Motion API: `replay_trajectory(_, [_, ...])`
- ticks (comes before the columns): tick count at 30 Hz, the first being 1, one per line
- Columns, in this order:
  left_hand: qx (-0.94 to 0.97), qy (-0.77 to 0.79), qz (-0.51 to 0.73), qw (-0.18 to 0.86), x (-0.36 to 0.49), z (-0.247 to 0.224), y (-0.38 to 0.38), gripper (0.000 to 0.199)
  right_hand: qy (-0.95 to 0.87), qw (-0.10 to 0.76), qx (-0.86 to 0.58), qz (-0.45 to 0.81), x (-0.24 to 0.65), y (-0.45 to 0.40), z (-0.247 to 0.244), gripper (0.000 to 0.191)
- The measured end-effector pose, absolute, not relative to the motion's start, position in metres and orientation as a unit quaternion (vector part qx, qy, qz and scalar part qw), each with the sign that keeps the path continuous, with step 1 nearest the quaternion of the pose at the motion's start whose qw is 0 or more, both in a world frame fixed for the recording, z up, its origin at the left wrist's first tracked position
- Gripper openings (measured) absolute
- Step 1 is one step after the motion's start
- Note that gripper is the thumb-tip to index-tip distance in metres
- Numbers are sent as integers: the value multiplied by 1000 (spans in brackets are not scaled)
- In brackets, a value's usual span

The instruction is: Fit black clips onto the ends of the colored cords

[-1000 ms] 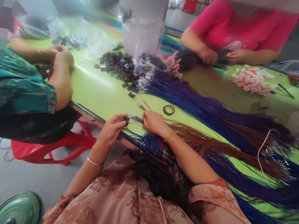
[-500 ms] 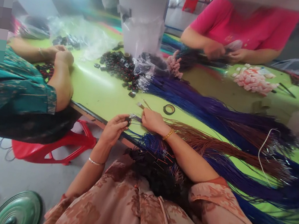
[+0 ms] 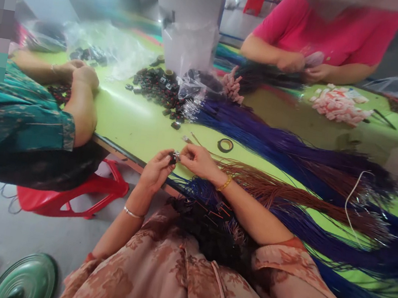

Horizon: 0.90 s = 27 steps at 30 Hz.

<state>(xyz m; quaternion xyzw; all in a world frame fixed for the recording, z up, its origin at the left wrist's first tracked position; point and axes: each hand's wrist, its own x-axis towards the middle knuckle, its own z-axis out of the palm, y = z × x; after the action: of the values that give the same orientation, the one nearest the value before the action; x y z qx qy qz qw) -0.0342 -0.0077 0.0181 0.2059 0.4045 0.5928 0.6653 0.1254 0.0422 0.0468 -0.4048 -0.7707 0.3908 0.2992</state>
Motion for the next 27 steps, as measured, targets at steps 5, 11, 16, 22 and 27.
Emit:
replay_trajectory(5, [182,393,594,678,-31,19,-6,19,-781,287,-415,369,126,39,49,8])
replay_trajectory(11, [178,391,593,681,-31,18,-7,18,-814,278,-418,292,123,36,49,4])
replay_trajectory(16, [178,395,590,681,-31,16,-6,19,-842,250,-413,242,122,32,53,4])
replay_trajectory(22, [180,402,579,687,-33,15,-5,16,-867,208,-409,194,122,30,55,8])
replay_trajectory(27, [171,400,579,690,-34,15,-5,15,-879,203,-394,174,122,30,50,10])
